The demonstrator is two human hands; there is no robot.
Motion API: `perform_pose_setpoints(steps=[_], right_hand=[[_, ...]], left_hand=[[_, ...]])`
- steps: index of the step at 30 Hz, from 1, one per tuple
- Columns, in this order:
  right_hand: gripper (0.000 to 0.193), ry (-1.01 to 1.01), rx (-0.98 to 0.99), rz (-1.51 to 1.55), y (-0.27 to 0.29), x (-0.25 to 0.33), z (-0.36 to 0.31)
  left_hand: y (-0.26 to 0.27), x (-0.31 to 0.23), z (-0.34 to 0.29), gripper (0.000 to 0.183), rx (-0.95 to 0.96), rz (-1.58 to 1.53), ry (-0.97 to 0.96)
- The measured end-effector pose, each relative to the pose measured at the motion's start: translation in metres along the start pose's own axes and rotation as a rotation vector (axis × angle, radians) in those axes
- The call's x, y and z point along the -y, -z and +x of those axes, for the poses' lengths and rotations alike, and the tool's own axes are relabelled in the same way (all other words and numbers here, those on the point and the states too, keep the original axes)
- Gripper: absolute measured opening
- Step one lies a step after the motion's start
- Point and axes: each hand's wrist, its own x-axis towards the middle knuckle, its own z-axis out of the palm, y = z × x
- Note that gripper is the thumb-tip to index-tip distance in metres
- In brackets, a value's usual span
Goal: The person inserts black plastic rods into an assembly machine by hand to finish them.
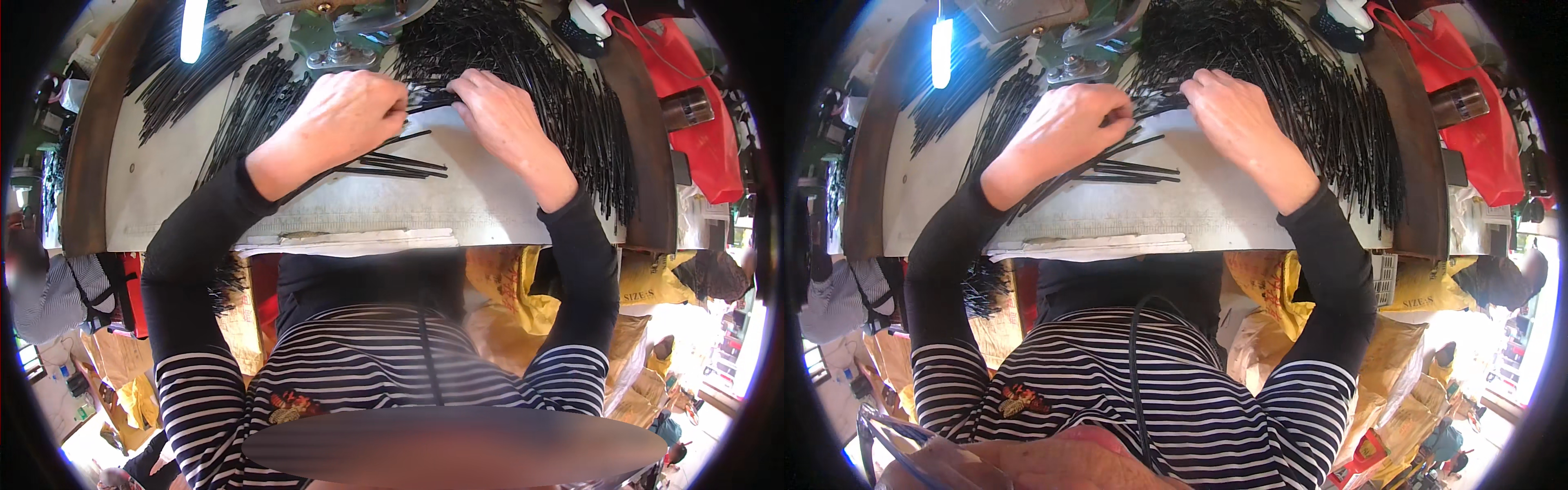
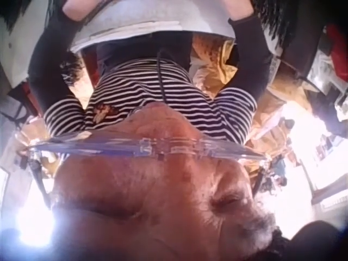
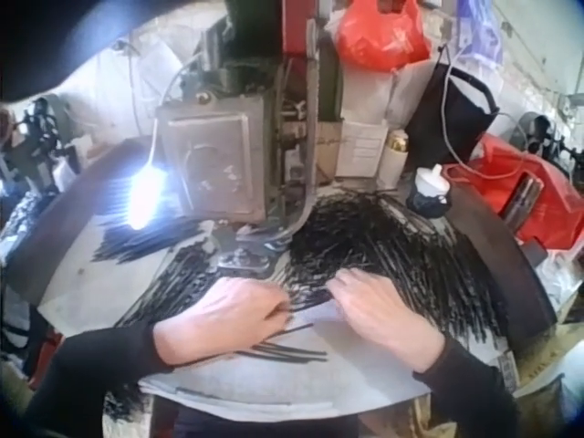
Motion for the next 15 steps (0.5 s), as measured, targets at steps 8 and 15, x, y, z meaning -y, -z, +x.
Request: perform_pose_setpoints(steps=[8,15], right_hand=[[0.011,-0.028,-0.035,-0.039,-0.012,0.000,0.010],[0.007,-0.011,-0.017,-0.046,-0.003,0.009,0.016]], left_hand=[[0.027,0.029,-0.027,0.026,0.093,-0.330,0.209],[0.033,0.048,-0.035,0.027,0.173,-0.522,0.371]])
